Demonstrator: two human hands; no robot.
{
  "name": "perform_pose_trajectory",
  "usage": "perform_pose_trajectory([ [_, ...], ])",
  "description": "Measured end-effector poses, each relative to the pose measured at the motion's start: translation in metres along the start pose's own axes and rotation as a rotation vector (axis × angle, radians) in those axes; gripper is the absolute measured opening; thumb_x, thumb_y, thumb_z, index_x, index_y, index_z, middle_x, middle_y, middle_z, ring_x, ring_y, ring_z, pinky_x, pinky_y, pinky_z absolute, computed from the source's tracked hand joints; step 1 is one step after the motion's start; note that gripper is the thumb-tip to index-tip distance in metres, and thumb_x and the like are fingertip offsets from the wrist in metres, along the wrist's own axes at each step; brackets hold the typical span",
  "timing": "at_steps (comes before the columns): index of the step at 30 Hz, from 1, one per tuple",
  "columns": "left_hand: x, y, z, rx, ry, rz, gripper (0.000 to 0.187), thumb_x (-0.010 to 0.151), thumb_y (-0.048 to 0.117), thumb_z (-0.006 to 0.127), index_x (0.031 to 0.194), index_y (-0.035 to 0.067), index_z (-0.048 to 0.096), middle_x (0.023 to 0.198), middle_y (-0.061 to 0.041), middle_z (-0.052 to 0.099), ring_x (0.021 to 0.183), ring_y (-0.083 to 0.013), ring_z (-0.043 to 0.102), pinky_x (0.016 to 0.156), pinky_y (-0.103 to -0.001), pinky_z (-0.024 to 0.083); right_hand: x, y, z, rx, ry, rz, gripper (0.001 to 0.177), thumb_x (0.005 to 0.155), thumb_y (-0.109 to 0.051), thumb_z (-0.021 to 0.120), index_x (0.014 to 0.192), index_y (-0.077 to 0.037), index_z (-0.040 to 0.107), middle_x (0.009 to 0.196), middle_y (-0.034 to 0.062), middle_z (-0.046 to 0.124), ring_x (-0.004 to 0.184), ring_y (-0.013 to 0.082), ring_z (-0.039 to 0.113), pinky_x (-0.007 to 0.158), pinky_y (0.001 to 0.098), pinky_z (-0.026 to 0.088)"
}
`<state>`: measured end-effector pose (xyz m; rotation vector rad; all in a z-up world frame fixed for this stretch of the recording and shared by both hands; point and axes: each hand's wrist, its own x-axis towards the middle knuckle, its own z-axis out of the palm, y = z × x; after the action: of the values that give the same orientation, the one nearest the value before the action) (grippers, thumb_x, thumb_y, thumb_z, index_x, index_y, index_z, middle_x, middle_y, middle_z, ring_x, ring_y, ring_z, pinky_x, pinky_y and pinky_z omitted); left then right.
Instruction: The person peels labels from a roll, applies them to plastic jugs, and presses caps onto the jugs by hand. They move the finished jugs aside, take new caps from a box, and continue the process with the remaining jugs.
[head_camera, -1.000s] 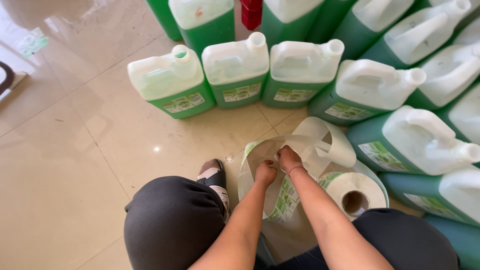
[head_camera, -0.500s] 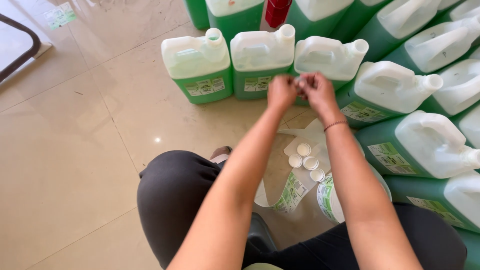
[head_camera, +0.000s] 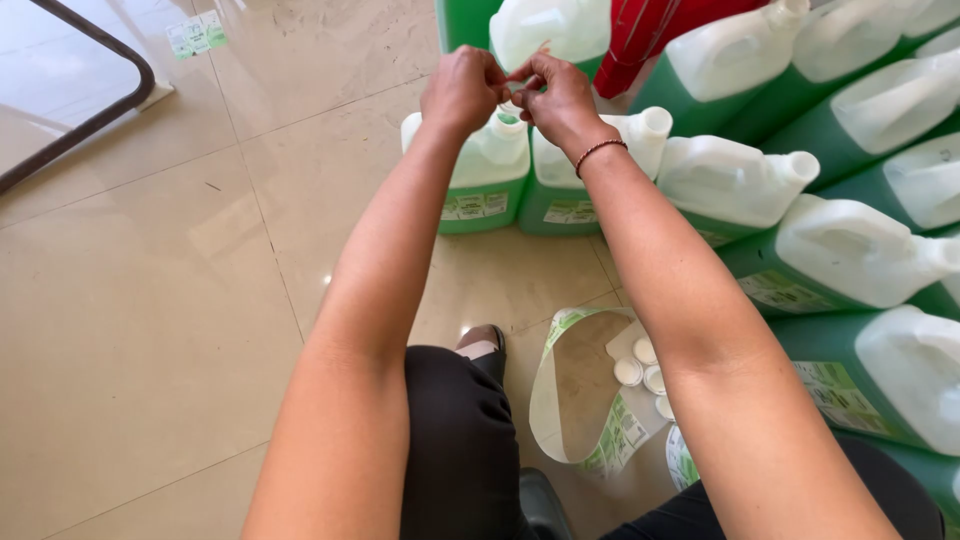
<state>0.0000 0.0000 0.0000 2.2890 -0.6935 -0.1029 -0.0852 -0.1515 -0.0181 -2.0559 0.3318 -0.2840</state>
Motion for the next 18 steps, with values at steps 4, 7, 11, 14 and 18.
perform_pose_trajectory([
  [4, 0.0, -0.005, 0.012, 0.012, -0.036, -0.102, 0.012, 0.075, 0.022, 0.086, 0.084, 0.018, 0.079, 0.091, -0.005, 0.076, 0.087, -0.0264, 0.073, 0.072, -0.042, 0.057, 0.011, 0.009, 0.008, -0.125, -0.044, 0.042, 0.012, 0.091, -0.008, 0.076, 0.103, -0.008, 0.076, 0.077, 0.0013, 0.075, 0.063, 0.0065, 0.068, 0.058, 0.0258, 0.056],
  [7, 0.003, -0.005, 0.017, 0.027, -0.057, -0.153, 0.013, 0.075, 0.024, 0.087, 0.084, 0.018, 0.078, 0.093, -0.005, 0.076, 0.09, -0.0265, 0.072, 0.073, -0.042, 0.057, 0.013, 0.01, 0.005, -0.134, -0.069, 0.089, 0.01, 0.092, -0.012, 0.077, 0.101, -0.008, 0.078, 0.075, 0.0021, 0.075, 0.061, 0.0066, 0.067, 0.057, 0.0257, 0.057],
  [11, 0.012, -0.004, 0.016, 0.057, -0.161, -0.236, 0.014, 0.075, 0.024, 0.086, 0.083, 0.017, 0.078, 0.094, -0.003, 0.076, 0.093, -0.0245, 0.073, 0.077, -0.041, 0.058, 0.018, 0.007, 0.0, -0.172, -0.111, 0.15, 0.011, 0.092, -0.012, 0.076, 0.102, -0.007, 0.079, 0.078, 0.003, 0.076, 0.061, 0.007, 0.068, 0.057, 0.0259, 0.059],
  [14, 0.016, -0.002, 0.02, 0.086, -0.134, -0.237, 0.016, 0.071, 0.02, 0.088, 0.082, 0.018, 0.077, 0.092, -0.001, 0.074, 0.09, -0.0231, 0.07, 0.074, -0.039, 0.057, 0.021, 0.006, -0.002, -0.176, -0.145, 0.135, 0.013, 0.092, -0.011, 0.076, 0.103, -0.004, 0.079, 0.079, 0.0042, 0.076, 0.062, 0.0073, 0.069, 0.059, 0.0263, 0.061],
  [18, 0.025, 0.003, 0.012, 0.078, -0.31, -0.307, 0.014, 0.077, 0.015, 0.084, 0.083, 0.018, 0.073, 0.081, 0.004, 0.078, 0.078, -0.0103, 0.077, 0.075, -0.033, 0.058, 0.022, 0.001, -0.006, -0.215, -0.187, 0.157, 0.013, 0.091, -0.011, 0.077, 0.101, -0.003, 0.079, 0.081, 0.0056, 0.076, 0.063, 0.0088, 0.069, 0.059, 0.0272, 0.062],
])
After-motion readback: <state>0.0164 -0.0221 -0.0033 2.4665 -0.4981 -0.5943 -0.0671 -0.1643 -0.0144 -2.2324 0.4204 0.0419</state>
